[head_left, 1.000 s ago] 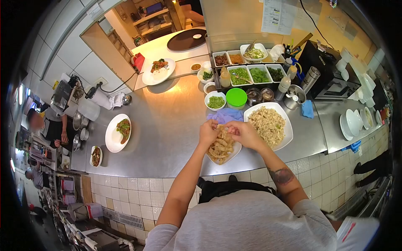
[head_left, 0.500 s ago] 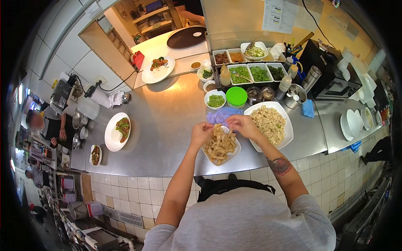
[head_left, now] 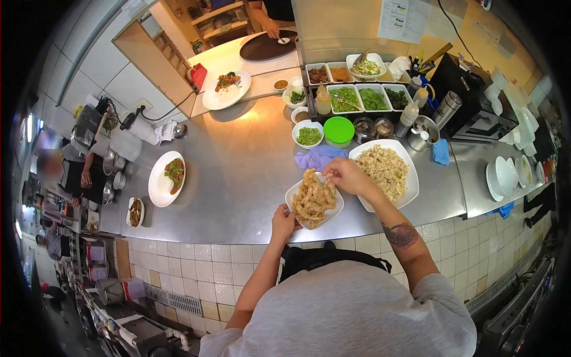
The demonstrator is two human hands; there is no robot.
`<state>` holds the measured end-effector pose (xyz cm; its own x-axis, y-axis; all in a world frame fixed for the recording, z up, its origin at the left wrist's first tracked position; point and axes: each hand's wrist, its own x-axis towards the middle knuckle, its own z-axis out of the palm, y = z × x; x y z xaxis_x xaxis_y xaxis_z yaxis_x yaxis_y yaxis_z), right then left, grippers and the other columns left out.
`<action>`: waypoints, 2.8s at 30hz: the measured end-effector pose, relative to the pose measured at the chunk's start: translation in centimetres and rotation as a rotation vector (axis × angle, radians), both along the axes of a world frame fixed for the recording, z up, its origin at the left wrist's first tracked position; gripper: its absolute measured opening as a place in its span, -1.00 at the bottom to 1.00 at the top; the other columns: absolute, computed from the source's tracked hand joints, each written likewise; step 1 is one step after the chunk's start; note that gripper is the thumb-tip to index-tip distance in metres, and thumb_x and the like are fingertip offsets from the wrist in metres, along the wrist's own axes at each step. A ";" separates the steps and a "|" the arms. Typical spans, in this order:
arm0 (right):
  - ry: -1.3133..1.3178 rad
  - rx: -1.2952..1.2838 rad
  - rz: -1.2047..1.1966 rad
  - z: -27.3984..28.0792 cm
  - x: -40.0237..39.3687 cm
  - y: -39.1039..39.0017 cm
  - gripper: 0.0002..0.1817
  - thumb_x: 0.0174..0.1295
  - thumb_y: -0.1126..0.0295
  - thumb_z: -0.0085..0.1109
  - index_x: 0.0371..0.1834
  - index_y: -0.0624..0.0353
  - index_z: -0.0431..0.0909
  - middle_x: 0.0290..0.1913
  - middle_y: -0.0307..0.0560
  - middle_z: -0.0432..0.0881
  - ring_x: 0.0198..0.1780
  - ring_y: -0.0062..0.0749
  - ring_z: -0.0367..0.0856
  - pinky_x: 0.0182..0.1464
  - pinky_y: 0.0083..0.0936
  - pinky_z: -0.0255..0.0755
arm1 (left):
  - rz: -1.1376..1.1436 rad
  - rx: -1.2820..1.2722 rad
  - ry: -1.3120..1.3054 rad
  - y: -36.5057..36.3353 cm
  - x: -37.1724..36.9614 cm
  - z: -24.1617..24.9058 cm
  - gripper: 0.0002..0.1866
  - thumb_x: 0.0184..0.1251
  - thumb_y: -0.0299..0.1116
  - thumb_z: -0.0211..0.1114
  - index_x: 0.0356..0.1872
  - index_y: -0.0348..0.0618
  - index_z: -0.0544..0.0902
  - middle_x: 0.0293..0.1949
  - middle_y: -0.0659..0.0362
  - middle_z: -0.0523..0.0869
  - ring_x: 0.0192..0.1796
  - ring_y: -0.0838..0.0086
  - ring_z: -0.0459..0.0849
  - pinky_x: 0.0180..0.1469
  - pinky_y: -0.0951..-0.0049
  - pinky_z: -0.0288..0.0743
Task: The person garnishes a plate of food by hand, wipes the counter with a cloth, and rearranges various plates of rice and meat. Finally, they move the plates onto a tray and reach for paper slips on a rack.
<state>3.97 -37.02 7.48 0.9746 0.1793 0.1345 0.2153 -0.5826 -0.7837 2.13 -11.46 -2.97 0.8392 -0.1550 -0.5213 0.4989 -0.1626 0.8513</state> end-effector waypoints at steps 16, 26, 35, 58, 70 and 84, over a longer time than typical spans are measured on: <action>0.044 0.568 -0.307 -5.9 -5.1 4.7 -0.86 0.03 0.56 0.27 -0.31 0.20 0.60 -0.44 -0.23 0.56 -0.35 -0.57 0.57 -0.28 -0.61 0.46 | 0.040 -0.032 0.037 -1.6 1.8 1.5 -0.72 0.34 -0.46 0.08 0.03 -0.30 0.37 -0.34 0.01 0.63 -0.43 0.32 0.70 -0.46 0.40 0.68; -0.234 0.047 -0.121 -1.6 2.0 2.7 -0.79 -0.06 0.51 0.18 -0.29 0.15 0.62 -0.23 0.00 0.58 -0.19 -0.07 0.55 -0.11 -0.24 0.45 | 0.049 -0.129 0.088 -1.4 -0.8 2.3 -0.65 0.38 -0.40 -0.01 0.13 -0.29 0.24 -0.38 -0.06 0.64 -0.45 0.29 0.70 -0.43 0.40 0.67; -0.089 -0.352 0.167 -4.3 8.3 1.4 -0.78 -0.07 0.54 0.15 -0.31 0.18 0.66 -0.37 0.05 0.65 -0.28 -0.04 0.63 -0.16 -0.28 0.49 | 0.044 -0.231 0.142 -2.0 -1.8 1.6 -0.64 0.38 -0.48 -0.07 0.16 -0.31 0.18 -0.39 -0.09 0.63 -0.46 0.27 0.70 -0.44 0.42 0.67; 0.183 -0.076 -0.314 -4.2 1.0 1.9 -0.78 0.03 0.50 0.16 -0.21 0.24 0.62 -0.38 0.10 0.66 -0.47 -0.11 0.65 -0.34 -0.35 0.53 | 0.002 -0.214 0.159 -2.0 -1.1 2.4 -0.70 0.40 -0.50 -0.10 0.11 -0.25 0.20 -0.34 -0.11 0.64 -0.38 0.21 0.72 -0.37 0.37 0.70; -0.304 -0.259 0.336 -3.4 2.4 2.7 -0.58 -0.15 0.65 0.08 -0.17 0.06 0.67 -0.06 -0.05 0.57 0.04 -0.12 0.51 0.10 -0.34 0.37 | 0.048 -0.241 0.143 -2.3 -1.1 2.2 -0.70 0.37 -0.52 -0.06 0.08 -0.33 0.19 -0.39 -0.15 0.64 -0.45 0.19 0.72 -0.46 0.39 0.69; -0.037 -0.121 0.378 -4.7 4.4 2.0 -0.57 -0.03 0.67 0.02 -0.08 0.08 0.63 -0.01 0.02 0.62 -0.01 -0.10 0.60 0.09 -0.42 0.45 | -0.152 0.116 0.009 1.0 4.7 1.8 -0.70 0.26 -0.53 0.04 0.03 -0.29 0.41 -0.46 -0.07 0.67 -0.53 0.28 0.70 -0.55 0.41 0.65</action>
